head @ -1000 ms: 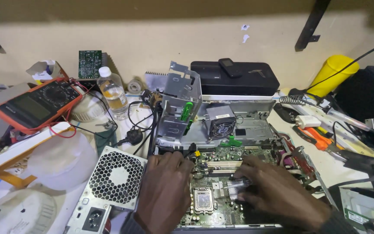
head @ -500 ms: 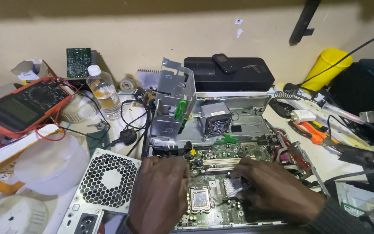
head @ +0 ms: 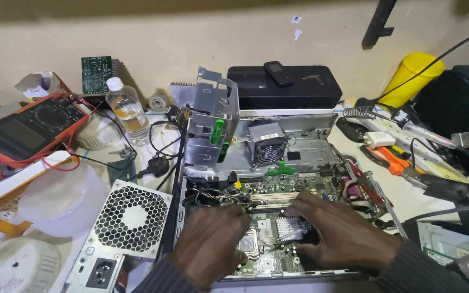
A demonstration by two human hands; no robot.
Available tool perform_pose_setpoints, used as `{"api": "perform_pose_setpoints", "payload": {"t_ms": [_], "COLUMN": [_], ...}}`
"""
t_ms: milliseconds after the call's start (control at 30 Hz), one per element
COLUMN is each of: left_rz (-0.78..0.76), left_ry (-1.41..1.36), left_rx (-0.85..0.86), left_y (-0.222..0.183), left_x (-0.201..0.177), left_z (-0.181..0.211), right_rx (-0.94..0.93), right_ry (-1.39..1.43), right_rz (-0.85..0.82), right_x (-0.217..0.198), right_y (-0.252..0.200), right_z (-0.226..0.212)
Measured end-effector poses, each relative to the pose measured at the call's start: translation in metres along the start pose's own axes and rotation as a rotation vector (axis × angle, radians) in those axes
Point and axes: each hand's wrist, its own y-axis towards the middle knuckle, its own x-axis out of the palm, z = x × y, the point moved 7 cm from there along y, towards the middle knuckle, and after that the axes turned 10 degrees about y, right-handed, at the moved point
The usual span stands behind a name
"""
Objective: The person is disassembling a desktop computer, specifically removing the motherboard from the chassis by unscrewing it and disconnecting internal cables.
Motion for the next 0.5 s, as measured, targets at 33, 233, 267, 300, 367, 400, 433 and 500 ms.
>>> {"api": "perform_pose_setpoints", "payload": {"t_ms": [33,233,267,300,367,400,433,500], "left_rz": [0.001,-0.305,-0.281,-0.258,-0.231,-0.203,-0.203,-0.081], "left_ry": [0.0,0.002,-0.034,-0.07,-0.087,-0.103,-0.104,-0.264], "left_rx": [-0.001,-0.038,-0.044,-0.051,-0.065,-0.08,-0.081,-0.143], "left_y": [0.002,0.003,0.003,0.002,0.002,0.002,0.0,-0.002], "left_x": [-0.005,-0.009,-0.01,-0.01,-0.008,-0.007,-0.008,-0.019], "left_z": [0.003,0.009,0.009,0.008,0.007,0.006,0.006,0.002], "right_rx": [-0.001,-0.037,-0.031,-0.025,-0.016,-0.009,-0.01,0.068], "right_ry": [-0.001,-0.075,-0.084,-0.092,-0.073,-0.057,-0.057,0.017], "right_rz": [0.0,0.045,0.061,0.077,0.087,0.097,0.096,0.09], "right_x": [-0.002,-0.011,-0.01,-0.008,-0.009,-0.01,-0.01,-0.01], "right_y": [-0.002,-0.004,-0.002,0.0,0.003,0.005,0.006,0.007], "right_z": [-0.005,-0.02,-0.018,-0.016,-0.012,-0.01,-0.009,-0.001]}}
